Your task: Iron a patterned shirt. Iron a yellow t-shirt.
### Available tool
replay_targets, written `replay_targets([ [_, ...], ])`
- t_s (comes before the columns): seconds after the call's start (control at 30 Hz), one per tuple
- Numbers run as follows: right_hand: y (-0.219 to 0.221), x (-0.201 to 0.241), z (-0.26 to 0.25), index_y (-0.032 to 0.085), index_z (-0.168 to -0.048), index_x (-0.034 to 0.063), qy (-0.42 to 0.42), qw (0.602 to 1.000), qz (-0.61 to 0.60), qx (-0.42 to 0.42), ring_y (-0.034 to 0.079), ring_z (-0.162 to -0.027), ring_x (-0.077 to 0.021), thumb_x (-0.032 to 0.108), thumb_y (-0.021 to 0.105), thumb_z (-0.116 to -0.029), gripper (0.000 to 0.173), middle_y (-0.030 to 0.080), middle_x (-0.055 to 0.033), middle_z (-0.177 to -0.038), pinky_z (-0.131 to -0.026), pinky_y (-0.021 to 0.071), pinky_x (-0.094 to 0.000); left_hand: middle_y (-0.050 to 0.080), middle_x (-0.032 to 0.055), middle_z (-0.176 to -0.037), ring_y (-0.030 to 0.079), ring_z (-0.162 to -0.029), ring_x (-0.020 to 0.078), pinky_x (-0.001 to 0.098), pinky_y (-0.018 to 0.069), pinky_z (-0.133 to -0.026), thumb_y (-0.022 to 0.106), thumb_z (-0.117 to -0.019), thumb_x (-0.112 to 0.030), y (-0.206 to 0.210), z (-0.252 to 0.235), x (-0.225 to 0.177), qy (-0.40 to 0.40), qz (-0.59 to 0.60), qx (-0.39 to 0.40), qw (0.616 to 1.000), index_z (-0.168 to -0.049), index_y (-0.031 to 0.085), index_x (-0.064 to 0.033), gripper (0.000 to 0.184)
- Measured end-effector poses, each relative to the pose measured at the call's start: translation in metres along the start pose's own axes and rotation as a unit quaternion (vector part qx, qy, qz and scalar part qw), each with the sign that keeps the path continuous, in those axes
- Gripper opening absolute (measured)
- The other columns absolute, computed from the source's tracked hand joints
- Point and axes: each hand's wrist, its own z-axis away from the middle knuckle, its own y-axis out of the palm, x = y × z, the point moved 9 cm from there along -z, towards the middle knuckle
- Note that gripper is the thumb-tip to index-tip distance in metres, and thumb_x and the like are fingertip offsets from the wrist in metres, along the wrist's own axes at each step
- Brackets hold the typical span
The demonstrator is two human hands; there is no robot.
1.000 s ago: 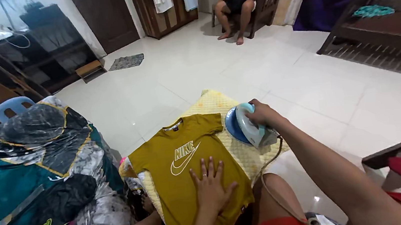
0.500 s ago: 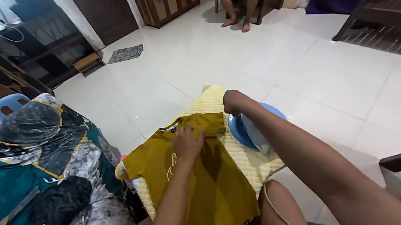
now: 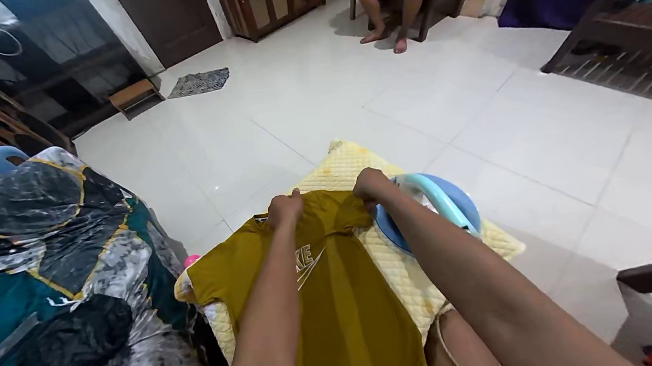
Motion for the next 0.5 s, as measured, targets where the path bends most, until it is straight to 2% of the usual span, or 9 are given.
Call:
replay_targets([
  [0.07,-0.001,0.0,0.003,0.069,-0.105,-0.0067,0.001,1.0,-0.021,0.007,0.071,-0.1,-0.0295,0.019,0.063,-0.0981,0.027,0.07,-0.0215,-0.112,-0.087,0.0584,-0.0488,0.071,0.0188,-0.115,0.067,-0.111,0.0341,0.06,0.0512,-0.093,0.049,-0.1035,-0.056,-0.003,-0.005,0.006,0.011,0.057,-0.017,0.998,-0.109,0.074,-0.0071,0.055],
  [0.2,-0.002,-0.005,0.0,0.068,-0.094,-0.0027,0.0,0.997,-0.081,0.002,0.068,-0.077,-0.0228,0.024,0.06,-0.0996,0.028,0.069,-0.014,-0.091,-0.073,0.0564,-0.0434,0.071,0.0192,-0.112,0.067,-0.109,0.0346,0.0593,0.0508,-0.093,0.05,-0.1045,-0.053,-0.005,-0.007,0.016,0.029,0.118,-0.048,0.991,-0.111,0.071,-0.0061,0.052],
  [0.23,-0.006,-0.005,0.001,0.068,-0.092,-0.0023,0.003,0.996,-0.084,-0.008,0.067,-0.077,-0.0228,0.022,0.06,-0.099,0.027,0.069,-0.0138,-0.089,-0.072,0.0558,-0.0437,0.07,0.0195,-0.112,0.066,-0.109,0.035,0.0591,0.0509,-0.094,0.05,-0.1051,-0.052,-0.006,-0.007,0.017,0.032,0.124,-0.054,0.99,-0.113,0.07,-0.0056,0.051],
  [0.27,-0.01,-0.005,0.004,0.067,-0.094,-0.0039,0.005,0.996,-0.082,-0.031,0.069,-0.083,-0.0268,0.02,0.063,-0.0967,0.024,0.069,-0.0168,-0.094,-0.075,0.0564,-0.0474,0.07,0.0191,-0.112,0.067,-0.109,0.0351,0.0592,0.0512,-0.093,0.049,-0.1056,-0.051,-0.006,-0.008,0.019,0.033,0.123,-0.058,0.99,-0.115,0.07,-0.0063,0.05],
  [0.33,-0.017,-0.006,0.011,0.062,-0.112,-0.0092,-0.005,0.991,-0.09,-0.101,0.07,-0.105,-0.0405,0.011,0.068,-0.0908,0.03,0.068,-0.0272,-0.113,-0.086,0.0573,-0.0596,0.071,0.0176,-0.113,0.067,-0.11,0.0351,0.0605,0.0514,-0.092,0.048,-0.1066,-0.049,-0.006,-0.006,0.019,0.039,0.099,-0.064,0.992,-0.118,0.069,-0.0098,0.046],
  [0.37,-0.017,-0.008,0.01,0.056,-0.123,-0.0071,-0.019,0.986,-0.09,-0.139,0.069,-0.109,-0.0438,0.009,0.066,-0.0917,0.037,0.067,-0.0286,-0.118,-0.087,0.0576,-0.0618,0.072,0.0163,-0.113,0.068,-0.11,0.0346,0.0611,0.0516,-0.091,0.047,-0.1069,-0.049,-0.006,-0.004,0.018,0.041,0.081,-0.068,0.994,-0.119,0.069,-0.0123,0.044],
  [0.4,-0.017,-0.008,0.009,0.052,-0.129,-0.0046,-0.037,0.98,-0.083,-0.176,0.07,-0.108,-0.0458,0.007,0.06,-0.0956,0.037,0.067,-0.0291,-0.118,-0.084,0.0578,-0.0629,0.073,0.0141,-0.114,0.068,-0.11,0.0333,0.0611,0.0514,-0.09,0.047,-0.1069,-0.049,-0.005,-0.003,0.017,0.041,0.061,-0.072,0.995,-0.119,0.069,-0.0152,0.042],
  [0.43,-0.016,-0.007,0.01,0.051,-0.13,-0.0022,-0.051,0.975,-0.073,-0.204,0.07,-0.105,-0.047,0.007,0.055,-0.0999,0.032,0.067,-0.0289,-0.115,-0.079,0.0577,-0.0636,0.073,0.0118,-0.112,0.069,-0.109,0.0316,0.0606,0.0515,-0.089,0.048,-0.1066,-0.05,-0.005,-0.002,0.016,0.04,0.044,-0.08,0.995,-0.118,0.07,-0.0176,0.041],
  [0.5,-0.018,0.0,0.012,0.053,-0.131,0.0001,-0.051,0.975,-0.023,-0.216,0.071,-0.104,-0.0439,0.007,0.047,-0.1041,0.028,0.069,-0.0253,-0.115,-0.078,0.059,-0.0602,0.074,0.009,-0.11,0.069,-0.107,0.0295,0.0599,0.0513,-0.089,0.048,-0.106,-0.051,-0.005,0.0,0.015,0.039,0.021,-0.097,0.994,-0.115,0.071,-0.0208,0.039],
])
